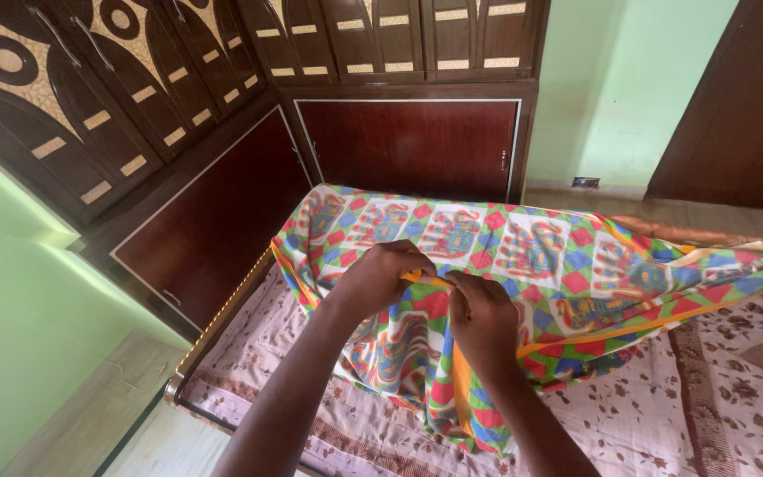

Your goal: The person folds a patterned fabric sheet on a bed by gathering the edges and folding it into a smaller triangular shape.

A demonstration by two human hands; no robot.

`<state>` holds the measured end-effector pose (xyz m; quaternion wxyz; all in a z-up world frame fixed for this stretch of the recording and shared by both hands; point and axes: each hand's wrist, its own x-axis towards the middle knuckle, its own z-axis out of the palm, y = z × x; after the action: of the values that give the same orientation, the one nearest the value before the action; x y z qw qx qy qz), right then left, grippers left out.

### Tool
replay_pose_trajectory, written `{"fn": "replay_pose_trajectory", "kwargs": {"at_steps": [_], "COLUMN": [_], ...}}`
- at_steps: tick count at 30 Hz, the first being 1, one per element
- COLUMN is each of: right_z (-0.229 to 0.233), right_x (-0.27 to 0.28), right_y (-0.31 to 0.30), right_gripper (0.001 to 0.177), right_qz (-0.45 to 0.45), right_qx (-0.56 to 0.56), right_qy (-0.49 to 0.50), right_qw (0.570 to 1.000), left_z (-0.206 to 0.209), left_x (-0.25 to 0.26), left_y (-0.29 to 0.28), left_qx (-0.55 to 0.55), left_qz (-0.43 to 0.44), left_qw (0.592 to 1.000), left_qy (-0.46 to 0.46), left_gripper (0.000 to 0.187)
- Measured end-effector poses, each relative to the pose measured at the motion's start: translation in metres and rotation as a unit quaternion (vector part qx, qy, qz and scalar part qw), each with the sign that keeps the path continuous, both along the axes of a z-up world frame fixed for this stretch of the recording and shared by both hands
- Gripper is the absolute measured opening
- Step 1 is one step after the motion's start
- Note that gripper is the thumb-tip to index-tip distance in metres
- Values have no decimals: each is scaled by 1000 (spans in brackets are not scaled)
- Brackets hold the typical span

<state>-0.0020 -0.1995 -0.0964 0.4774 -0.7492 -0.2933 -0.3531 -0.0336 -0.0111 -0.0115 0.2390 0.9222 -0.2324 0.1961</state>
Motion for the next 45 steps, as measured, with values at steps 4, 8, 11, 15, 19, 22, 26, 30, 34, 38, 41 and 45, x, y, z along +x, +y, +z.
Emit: {"fn": "replay_pose_trajectory", "kwargs": {"at_steps": [4, 8, 11, 15, 19, 22, 26, 30, 34, 38, 41, 45], "right_z": [10, 15, 16, 14, 1, -16, -27, -13, -5, -34, -63, -74], "right_x": [-9, -24, -30, -28, -14, 4, 23, 17, 3, 6, 16, 19], "right_y": [-4, -8, -13, -25, -38, -42, -44, -47, -49, -41, -47, -58], "right_gripper": [13, 14, 13, 9, 6, 6, 16, 17, 23, 27, 16, 23], "right_qz": [14, 29, 39, 88, 103, 190, 246, 204, 207, 148, 67, 15], "right_qx": [-14, 13, 45, 96, 44, 84, 76, -7, -64, -91, -120, -103], "right_qy": [-4, 35, 82, 233, 290, 360, 329, 196, 204, 164, 224, 194], "right_qw": [1000, 999, 995, 964, 950, 909, 909, 959, 955, 971, 965, 976], "left_z": [-4, -12, -17, -22, -20, -22, -28, -30, -28, -29, -28, -23], "left_x": [-7, -15, -20, -26, -25, -19, -15, -14, -13, -18, -21, -27], "left_y": [-6, -15, -21, -30, -36, -43, -50, -54, -52, -50, -44, -28], "left_qx": [-39, -40, -29, -31, -66, -91, -152, -154, -130, -100, -110, -116], "left_qz": [35, 53, 52, 31, -8, 17, -10, -12, -4, 6, 10, 5], "left_qw": [999, 996, 995, 994, 997, 995, 987, 986, 991, 995, 994, 993], "left_qy": [-3, -59, -81, -100, -43, 38, 42, 63, 12, 2, -3, -15], "left_gripper": [33, 35, 39, 39, 44, 37, 31, 25, 22, 20, 21, 24]}}
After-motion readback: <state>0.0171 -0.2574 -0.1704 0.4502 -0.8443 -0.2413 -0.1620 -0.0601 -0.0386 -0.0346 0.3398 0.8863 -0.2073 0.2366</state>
